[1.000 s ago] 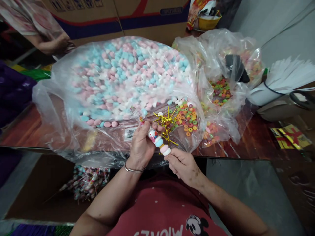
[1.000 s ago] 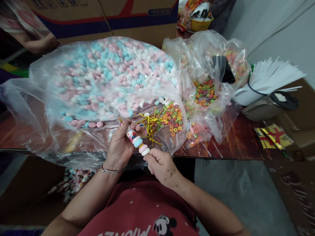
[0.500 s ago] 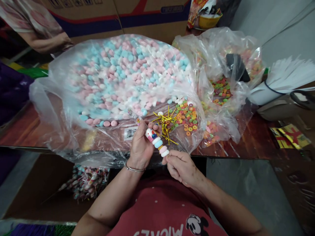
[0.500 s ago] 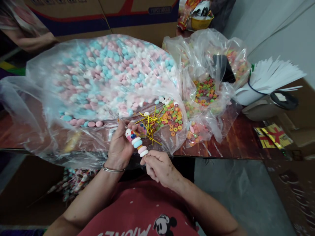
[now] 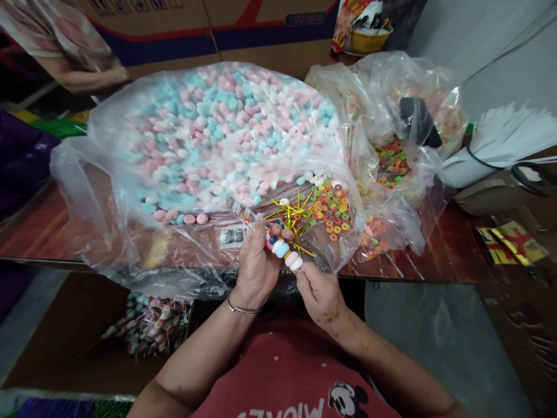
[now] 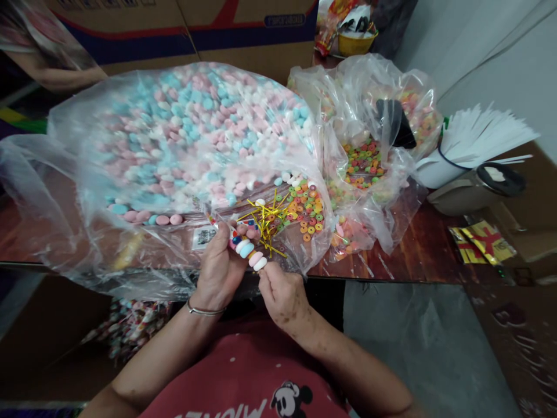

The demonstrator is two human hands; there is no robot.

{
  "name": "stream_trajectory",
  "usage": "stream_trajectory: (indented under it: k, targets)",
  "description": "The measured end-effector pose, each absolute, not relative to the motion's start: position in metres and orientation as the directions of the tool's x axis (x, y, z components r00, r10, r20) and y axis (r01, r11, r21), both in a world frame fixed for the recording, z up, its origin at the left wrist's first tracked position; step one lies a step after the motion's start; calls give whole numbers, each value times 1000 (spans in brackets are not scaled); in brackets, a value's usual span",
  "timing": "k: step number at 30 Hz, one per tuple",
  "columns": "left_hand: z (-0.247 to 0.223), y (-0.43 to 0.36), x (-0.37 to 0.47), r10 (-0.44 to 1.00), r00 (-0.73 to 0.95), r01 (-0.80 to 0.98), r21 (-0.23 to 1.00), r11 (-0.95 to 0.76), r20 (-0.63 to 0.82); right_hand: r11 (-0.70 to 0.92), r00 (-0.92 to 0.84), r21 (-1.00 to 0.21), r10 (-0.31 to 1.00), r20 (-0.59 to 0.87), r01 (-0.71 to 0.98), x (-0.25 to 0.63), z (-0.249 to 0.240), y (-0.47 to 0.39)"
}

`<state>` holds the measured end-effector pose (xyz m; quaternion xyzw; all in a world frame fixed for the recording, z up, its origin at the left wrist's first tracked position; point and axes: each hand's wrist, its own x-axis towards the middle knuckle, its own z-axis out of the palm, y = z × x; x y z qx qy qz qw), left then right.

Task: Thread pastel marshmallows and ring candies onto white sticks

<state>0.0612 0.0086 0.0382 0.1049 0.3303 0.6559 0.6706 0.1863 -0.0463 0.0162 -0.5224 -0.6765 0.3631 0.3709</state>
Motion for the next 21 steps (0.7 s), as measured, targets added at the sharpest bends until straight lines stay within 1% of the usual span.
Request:
stream_trajectory:
  k: [2, 4, 6, 7, 9, 11, 13, 15, 17, 19, 21]
  targets:
    - [37, 9, 61, 943, -90, -817, 566, 114, -320, 195, -183, -874, 975, 125, 445, 186, 15, -48]
    - [37, 11, 61, 929, -90, -832, 540, 129, -360, 111, -170, -922, 984, 49, 372, 184, 12, -49]
    - [38, 12, 61, 906, -73, -850, 502, 162, -416, -39, -159, -977, 985, -73, 211, 181, 10, -49]
    - [38, 12, 61, 895, -62, -856, 484, 180, -442, -120, -161, -986, 977, -138, 116, 179, 10, -49]
    - [38, 12, 62, 883, -50, -860, 470, 199, -466, -252, -171, -966, 956, -240, -54, 175, 10, -48]
    - [36, 10, 63, 893, -51, -852, 485, 195, -447, -331, -189, -928, 935, -299, -168, 172, 10, -47]
    - [33, 7, 66, 913, -82, -831, 534, 159, -400, -369, -212, -898, 922, -323, -238, 170, 9, -46]
    - [30, 2, 70, 928, -132, -789, 604, 115, -349, -360, -221, -902, 925, -310, -238, 169, 8, -45]
    - [27, -3, 74, 939, -171, -737, 671, 79, -299, -273, -182, -950, 952, -245, -150, 170, 7, -44]
    - [25, -6, 74, 956, -143, -702, 707, 83, -254, -162, -142, -986, 978, -155, -34, 173, 7, -43]
    - [25, -5, 70, 974, -64, -697, 709, 112, -216, -135, -158, -991, 979, -131, -14, 176, 7, -42]
